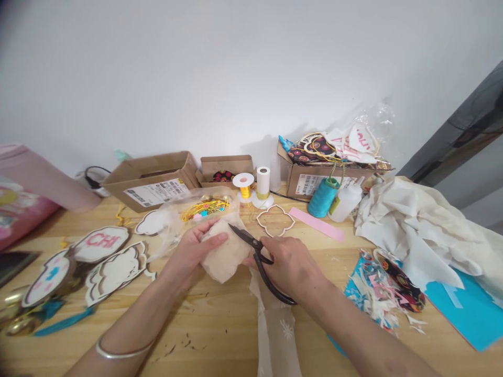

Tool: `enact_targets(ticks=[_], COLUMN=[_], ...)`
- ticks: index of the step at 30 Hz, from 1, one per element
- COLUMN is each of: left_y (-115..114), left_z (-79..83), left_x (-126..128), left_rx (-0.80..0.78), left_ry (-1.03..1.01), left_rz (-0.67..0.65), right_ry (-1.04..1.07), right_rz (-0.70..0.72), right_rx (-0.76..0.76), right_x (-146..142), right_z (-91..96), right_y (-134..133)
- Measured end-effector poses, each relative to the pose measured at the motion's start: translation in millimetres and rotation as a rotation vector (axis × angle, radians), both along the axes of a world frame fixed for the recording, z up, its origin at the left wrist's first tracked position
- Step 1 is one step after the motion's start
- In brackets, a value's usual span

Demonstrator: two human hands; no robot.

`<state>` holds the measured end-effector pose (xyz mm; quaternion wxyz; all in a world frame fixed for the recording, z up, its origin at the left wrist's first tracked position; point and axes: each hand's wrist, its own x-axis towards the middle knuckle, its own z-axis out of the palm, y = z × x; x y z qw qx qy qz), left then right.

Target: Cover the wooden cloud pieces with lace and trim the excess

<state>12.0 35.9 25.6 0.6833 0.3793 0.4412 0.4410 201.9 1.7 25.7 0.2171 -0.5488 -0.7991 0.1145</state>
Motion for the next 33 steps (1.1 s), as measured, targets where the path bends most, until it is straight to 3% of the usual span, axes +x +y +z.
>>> enact_targets(ticks=[16, 22, 27, 33], left_y=[0, 0, 0, 1], left_z=[0.4, -1.5, 0.1, 2.1], left_x=[-4, -5, -5, -3], left_rx=[0.013, 0.048, 0.050, 0.024], left_ry=[0.058, 0.067, 0.068, 0.071], left_rz=[-0.035, -0.044, -0.069, -0.055], right_ry=[0.042, 0.061, 0.020, 0.012], right_rz=[0.069, 0.153, 0.132, 0.075], right_rx=[-0.014, -0.100, -0.106, -0.081], right_x=[13, 17, 13, 8], right_z=[2.1, 6.4, 12.6, 6.7], right_y=[7, 7, 6, 7])
